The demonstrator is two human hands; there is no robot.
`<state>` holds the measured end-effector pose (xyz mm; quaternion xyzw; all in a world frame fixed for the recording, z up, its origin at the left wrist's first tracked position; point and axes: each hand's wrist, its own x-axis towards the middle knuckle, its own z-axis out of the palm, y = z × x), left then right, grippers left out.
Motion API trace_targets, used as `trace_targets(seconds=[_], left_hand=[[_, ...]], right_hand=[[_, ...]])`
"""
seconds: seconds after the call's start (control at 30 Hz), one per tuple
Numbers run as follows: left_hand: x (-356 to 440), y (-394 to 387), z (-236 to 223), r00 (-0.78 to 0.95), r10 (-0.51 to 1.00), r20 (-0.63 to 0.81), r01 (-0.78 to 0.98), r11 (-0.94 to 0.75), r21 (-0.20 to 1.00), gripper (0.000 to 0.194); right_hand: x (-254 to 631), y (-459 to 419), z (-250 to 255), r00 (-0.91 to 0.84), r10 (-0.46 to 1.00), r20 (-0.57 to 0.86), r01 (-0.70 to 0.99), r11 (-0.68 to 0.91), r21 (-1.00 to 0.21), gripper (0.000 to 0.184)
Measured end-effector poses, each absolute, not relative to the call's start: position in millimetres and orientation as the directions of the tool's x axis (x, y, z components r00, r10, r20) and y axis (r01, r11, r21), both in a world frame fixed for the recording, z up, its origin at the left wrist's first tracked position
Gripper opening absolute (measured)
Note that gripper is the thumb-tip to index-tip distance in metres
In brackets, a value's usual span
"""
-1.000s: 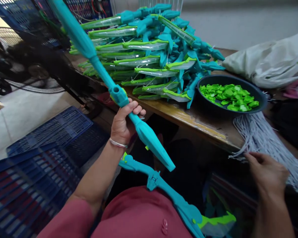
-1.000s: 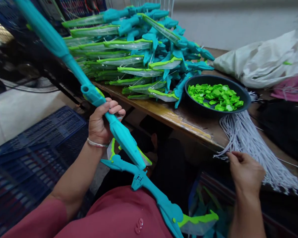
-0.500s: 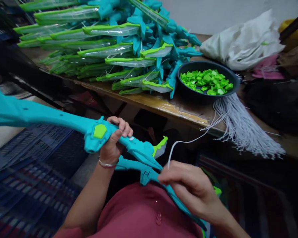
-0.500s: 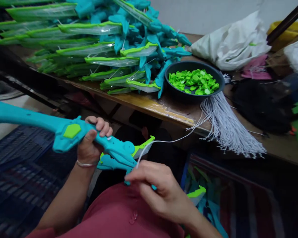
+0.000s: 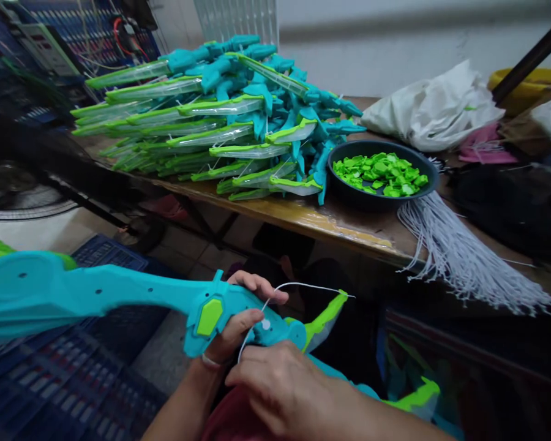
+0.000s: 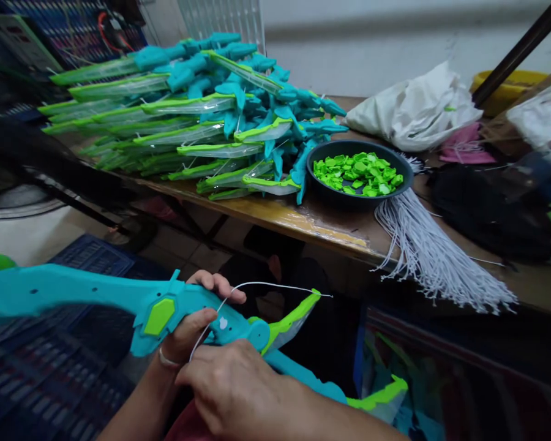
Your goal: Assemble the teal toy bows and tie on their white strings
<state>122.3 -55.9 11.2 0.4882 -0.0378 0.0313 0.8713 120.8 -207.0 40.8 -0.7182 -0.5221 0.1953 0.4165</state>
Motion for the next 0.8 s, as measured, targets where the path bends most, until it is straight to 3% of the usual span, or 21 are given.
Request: trace_targets(seconds=[0.07,0.13,0.23,0.3,0.43,0.53,0.67,0.8], left_hand=[[124,-59,12,0.989,0.083,0.125,-0.15,0.518,0.842,0.026],[127,-59,10,0.97,0.117,0.213,-0.242,0.518,0.82,0.024],[132,-57,4,0.945,0.064,0.319,-0.305,0.519,0.799,0.025],[133,-60,-2,0.941,0.026,0.337,-0.305,0.494,0.814,0.026],[127,-80,-10,0.948,0.066,0.311,-0.307,0.446,0.841,0.028],[123,-89,-13,0.949,0.125,0.29,-0.315,0.432,0.845,0.031],[124,-80,-13,0.953,0.093,0.289,-0.299,0.44,0.847,0.027],[122,-65,-13,0.953,0.045,0.301,-0.286,0.471,0.834,0.023]], right_hand=[[126,-218,43,0.353,0.929,0.111,0.389,-0.038,-0.921,0.022],[133,-232,42,0.443,0.895,0.047,0.121,-0.008,-0.993,0.01],[143,-245,32,0.755,0.635,-0.162,-0.228,0.024,-0.973,0.031],[148,-244,22,0.858,0.451,-0.247,-0.339,0.135,-0.931,0.038],[161,-229,15,0.921,0.268,-0.281,-0.38,0.469,-0.797,0.043],[179,-228,20,0.933,0.171,-0.316,-0.35,0.628,-0.695,0.042],[213,-253,26,0.971,-0.017,-0.238,-0.156,0.709,-0.688,0.035],[245,-292,30,0.938,-0.263,-0.226,0.018,0.687,-0.727,0.016]])
